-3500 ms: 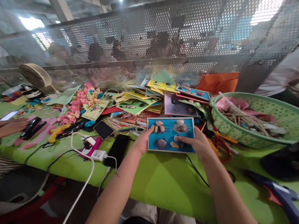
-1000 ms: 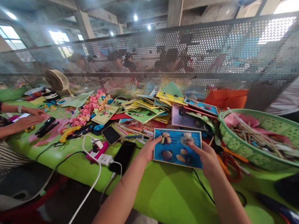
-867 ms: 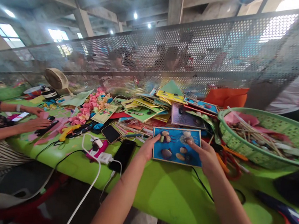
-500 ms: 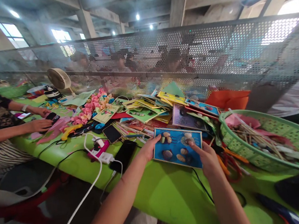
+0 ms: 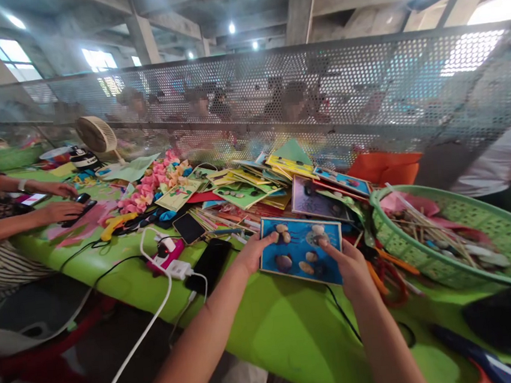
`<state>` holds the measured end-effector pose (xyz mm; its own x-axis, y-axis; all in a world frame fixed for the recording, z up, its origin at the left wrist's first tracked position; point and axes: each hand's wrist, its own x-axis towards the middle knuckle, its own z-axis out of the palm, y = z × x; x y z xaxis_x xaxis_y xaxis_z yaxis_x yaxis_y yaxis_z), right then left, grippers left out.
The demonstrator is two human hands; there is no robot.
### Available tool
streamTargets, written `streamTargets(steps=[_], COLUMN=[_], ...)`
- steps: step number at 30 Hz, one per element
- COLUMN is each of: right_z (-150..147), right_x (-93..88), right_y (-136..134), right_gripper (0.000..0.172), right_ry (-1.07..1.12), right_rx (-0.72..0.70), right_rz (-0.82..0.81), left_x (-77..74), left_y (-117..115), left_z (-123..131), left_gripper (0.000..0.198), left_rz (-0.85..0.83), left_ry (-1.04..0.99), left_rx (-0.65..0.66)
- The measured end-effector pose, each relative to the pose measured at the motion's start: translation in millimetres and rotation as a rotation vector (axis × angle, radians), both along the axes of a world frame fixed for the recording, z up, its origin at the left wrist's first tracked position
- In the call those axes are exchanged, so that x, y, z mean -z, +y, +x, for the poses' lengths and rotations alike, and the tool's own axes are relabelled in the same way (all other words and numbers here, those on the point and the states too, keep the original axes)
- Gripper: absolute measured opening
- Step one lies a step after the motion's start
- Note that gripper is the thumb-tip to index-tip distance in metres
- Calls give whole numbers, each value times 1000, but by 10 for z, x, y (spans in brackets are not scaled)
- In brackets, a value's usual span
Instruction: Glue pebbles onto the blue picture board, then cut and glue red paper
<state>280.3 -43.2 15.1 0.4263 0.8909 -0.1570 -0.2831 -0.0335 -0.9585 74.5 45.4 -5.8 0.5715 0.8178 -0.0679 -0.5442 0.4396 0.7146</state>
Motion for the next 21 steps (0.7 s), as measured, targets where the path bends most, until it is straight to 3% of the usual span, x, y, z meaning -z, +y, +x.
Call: streamTargets(steps=[11,21], right_z=[-15,-34], right_x=[-10,-45], right_y=[-12,-20], right_gripper=[48,46], right_ry=[5,17], right_rx=[0,15], right_rz=[-16,-40], left_x=[61,-28], left_y=[44,-11], left_z=[28,36], left_gripper=[48,46], left_rz=[-94,-61], left_ry=[32,27], left_rx=[-63,-52])
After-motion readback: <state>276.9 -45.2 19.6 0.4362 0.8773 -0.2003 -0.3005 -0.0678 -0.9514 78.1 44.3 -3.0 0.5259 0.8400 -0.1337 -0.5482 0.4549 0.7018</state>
